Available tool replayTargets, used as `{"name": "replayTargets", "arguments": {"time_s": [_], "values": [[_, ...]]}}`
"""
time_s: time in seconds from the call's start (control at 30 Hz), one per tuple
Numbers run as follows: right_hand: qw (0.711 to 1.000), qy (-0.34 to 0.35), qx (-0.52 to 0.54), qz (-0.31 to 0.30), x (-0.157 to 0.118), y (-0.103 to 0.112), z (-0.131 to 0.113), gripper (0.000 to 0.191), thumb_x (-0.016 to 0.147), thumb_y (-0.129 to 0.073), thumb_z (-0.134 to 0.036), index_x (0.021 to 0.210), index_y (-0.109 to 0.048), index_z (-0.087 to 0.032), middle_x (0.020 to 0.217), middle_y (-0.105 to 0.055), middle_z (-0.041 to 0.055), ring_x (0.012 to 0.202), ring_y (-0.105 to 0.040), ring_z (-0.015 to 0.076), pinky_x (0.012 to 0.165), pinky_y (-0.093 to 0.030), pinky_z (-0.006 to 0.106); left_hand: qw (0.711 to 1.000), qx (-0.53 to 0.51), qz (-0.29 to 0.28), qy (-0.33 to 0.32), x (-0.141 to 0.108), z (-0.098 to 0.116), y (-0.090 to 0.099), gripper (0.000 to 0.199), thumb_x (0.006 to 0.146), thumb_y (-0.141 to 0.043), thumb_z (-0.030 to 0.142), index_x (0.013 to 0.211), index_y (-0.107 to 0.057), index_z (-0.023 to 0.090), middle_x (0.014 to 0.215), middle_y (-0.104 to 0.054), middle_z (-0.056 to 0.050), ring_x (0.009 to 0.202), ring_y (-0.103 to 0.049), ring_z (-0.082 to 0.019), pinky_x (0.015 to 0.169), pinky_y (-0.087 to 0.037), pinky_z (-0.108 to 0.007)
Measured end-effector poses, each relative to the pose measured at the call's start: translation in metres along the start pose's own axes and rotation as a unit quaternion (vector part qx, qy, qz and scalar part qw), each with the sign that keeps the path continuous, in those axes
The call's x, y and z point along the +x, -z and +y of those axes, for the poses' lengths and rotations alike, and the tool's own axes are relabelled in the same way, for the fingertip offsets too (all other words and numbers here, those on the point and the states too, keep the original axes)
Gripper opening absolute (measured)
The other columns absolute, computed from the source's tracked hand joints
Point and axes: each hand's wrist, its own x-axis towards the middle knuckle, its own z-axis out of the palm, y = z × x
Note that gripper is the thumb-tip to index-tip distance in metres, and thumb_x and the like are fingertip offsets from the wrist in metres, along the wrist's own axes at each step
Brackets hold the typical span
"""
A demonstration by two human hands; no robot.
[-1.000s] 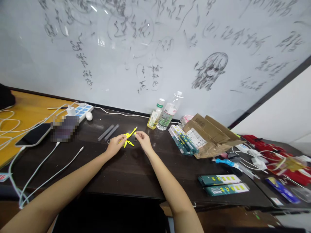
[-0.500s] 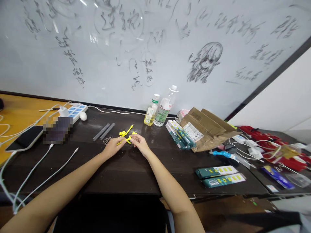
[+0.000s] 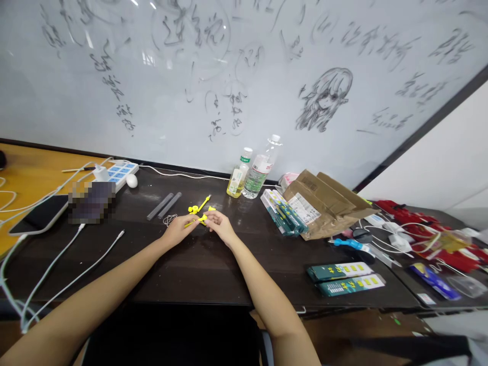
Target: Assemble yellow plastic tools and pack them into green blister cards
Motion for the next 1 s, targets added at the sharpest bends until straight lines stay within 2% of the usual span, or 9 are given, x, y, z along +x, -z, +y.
{"name": "replayTargets", "arguments": {"time_s": [0.33, 0.57, 0.8, 1.0], "values": [[1.000, -0.001, -0.019, 0.008, -0.001, 0.002, -0.004, 0.036, 0.068, -0.074, -0.039, 0.096, -0.063, -0.019, 0.076, -0.062, 0.0005, 0.062, -0.055, 0.0099, 0.051, -0.042, 0.022, 1.000, 0.009, 0.000, -0.007, 0.000, 0.000, -0.001, 0.031, 0.091, -0.042, 0.040, 0.089, -0.066, 0.020, 0.091, -0.070, -0.002, 0.084, -0.064, -0.017, 0.076, -0.042, -0.023], [0.998, -0.008, -0.049, 0.024, 0.001, 0.002, -0.005, 0.037, 0.066, -0.073, -0.047, 0.085, -0.057, -0.019, 0.068, -0.060, -0.0017, 0.055, -0.053, 0.0089, 0.049, -0.042, 0.022, 1.000, 0.021, -0.006, -0.007, 0.000, 0.003, 0.000, 0.033, 0.091, -0.042, 0.042, 0.090, -0.067, 0.021, 0.088, -0.070, -0.002, 0.081, -0.064, -0.017, 0.075, -0.043, -0.024], [0.994, -0.002, -0.109, -0.014, -0.005, -0.008, 0.000, 0.035, 0.074, -0.064, -0.052, 0.081, -0.049, -0.021, 0.066, -0.060, -0.0029, 0.051, -0.049, 0.0081, 0.048, -0.038, 0.022, 0.999, 0.038, -0.030, -0.018, -0.001, 0.001, -0.002, 0.027, 0.091, -0.044, 0.036, 0.091, -0.067, 0.022, 0.091, -0.071, -0.003, 0.084, -0.065, -0.017, 0.077, -0.044, -0.024], [0.994, -0.001, -0.111, -0.012, -0.007, -0.009, -0.003, 0.035, 0.075, -0.064, -0.051, 0.081, -0.048, -0.021, 0.066, -0.060, -0.0032, 0.051, -0.048, 0.0082, 0.049, -0.038, 0.022, 0.999, 0.018, -0.036, -0.011, 0.000, 0.003, -0.001, 0.026, 0.090, -0.045, 0.035, 0.090, -0.067, 0.021, 0.090, -0.071, -0.003, 0.084, -0.065, -0.017, 0.079, -0.044, -0.025]]}}
